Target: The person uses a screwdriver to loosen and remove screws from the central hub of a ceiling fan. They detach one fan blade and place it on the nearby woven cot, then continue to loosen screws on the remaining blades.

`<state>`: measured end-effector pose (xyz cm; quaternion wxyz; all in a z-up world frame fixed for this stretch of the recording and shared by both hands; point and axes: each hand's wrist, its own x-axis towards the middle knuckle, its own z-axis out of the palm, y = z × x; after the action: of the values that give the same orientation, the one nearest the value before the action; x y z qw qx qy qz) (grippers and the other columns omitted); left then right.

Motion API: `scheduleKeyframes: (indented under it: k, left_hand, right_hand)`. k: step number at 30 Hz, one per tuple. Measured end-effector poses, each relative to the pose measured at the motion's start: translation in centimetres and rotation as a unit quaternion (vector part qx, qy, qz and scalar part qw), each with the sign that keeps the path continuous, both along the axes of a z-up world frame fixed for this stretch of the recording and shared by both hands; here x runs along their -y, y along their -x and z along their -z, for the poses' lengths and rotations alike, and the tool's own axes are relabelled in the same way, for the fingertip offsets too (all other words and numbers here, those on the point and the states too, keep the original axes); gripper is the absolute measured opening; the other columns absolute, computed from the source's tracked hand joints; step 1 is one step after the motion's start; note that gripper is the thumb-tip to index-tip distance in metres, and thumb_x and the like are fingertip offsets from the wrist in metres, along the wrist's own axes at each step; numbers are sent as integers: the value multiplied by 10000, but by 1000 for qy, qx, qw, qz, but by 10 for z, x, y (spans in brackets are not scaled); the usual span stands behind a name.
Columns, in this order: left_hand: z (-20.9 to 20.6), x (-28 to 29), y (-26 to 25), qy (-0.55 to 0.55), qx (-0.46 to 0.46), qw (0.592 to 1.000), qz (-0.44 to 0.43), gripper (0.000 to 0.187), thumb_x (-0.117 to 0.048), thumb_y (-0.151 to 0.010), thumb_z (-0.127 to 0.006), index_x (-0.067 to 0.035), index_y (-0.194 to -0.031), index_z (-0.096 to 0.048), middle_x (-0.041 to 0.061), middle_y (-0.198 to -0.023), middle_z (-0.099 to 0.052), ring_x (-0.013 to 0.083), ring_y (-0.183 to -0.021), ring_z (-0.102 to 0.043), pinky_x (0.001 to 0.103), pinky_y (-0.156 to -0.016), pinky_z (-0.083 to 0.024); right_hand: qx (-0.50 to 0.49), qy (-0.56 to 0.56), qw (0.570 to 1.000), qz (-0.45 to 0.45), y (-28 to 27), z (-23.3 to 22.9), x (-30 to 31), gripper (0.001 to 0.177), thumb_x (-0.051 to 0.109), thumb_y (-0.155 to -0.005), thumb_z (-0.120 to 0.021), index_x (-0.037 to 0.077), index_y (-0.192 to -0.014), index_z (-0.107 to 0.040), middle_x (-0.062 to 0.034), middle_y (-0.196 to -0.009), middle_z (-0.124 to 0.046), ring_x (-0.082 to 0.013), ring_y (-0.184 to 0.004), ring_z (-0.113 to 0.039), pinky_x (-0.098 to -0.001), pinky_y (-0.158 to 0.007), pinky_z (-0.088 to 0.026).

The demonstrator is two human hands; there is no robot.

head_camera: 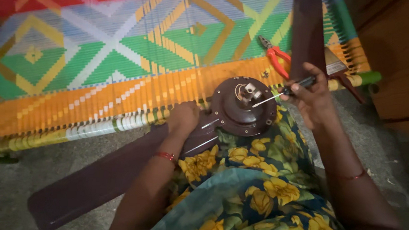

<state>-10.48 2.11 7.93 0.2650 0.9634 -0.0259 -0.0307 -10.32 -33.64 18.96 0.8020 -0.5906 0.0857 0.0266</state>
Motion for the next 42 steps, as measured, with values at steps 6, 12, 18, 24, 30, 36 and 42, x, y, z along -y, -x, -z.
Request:
scheduleKeyframes:
  k: [6,12,18,24,30,36,42]
  left_hand:
    - [-6,16,0,25,-46,999,-12,332,-376,-960,-584,-84,-954,-741,181,-1007,-725,403,-979,-666,529,-867,-518]
    - [-16,18,3,22,-74,997,-25,323,-360,-966,-567,-83,-956,-732,178,-1011,-722,398,-996,-669,532,-873,-516]
    - [-12,17,7,39,-35,998,-19,310,-340,-963,-568,-78,-934,-732,187,-999,-721,400,-986,-668,528,-871,-510]
    - [-6,18,5,21,-30,999,-23,309,-342,-968,-572,-78,-926,-728,189,-995,-725,403,-977,-670,531,-870,-511]
    - [-6,17,3,27,-58,998,-23,302,-352,-961,-567,-101,-949,-735,187,-998,-719,394,-967,-672,526,-846,-516]
    - [-12,19,6,18,-55,998,-25,322,-363,-983,-557,-94,-966,-732,165,-998,-727,372,-973,-677,506,-857,-524]
    - [-23,19,5,15,-90,995,-28,346,-374,-1000,-538,-86,-995,-730,171,-1026,-720,378,-995,-670,510,-864,-519]
  right_hand:
    - [33,130,991,-7,11,-1,-13,736,-63,-916,-643,80,-1535,-272,-150,-1118,-653,-305,-1012,-712,-425,-828,-637]
    - [102,246,960,-93,21,10,-51,657,-19,-962,-679,46,-1501,-309,-145,-1117,-690,-218,-1045,-700,-352,-915,-594]
    - [123,341,922,-137,22,10,-86,561,25,-957,-684,56,-1433,-390,-87,-1087,-700,-160,-1007,-715,-318,-877,-596]
    - [125,389,900,-153,22,6,-103,505,4,-910,-698,51,-1366,-485,-95,-1053,-694,-183,-981,-697,-349,-821,-578]
    - [169,401,888,-149,29,15,-99,491,35,-926,-709,54,-1360,-480,-105,-1078,-720,-205,-1034,-723,-357,-897,-564]
    - [192,392,888,-141,27,19,-92,469,81,-956,-697,56,-1368,-475,-117,-1088,-723,-212,-1022,-725,-352,-863,-564]
    - [171,402,887,-146,27,14,-96,483,100,-946,-702,58,-1372,-478,-110,-1076,-726,-209,-1008,-728,-353,-866,-577]
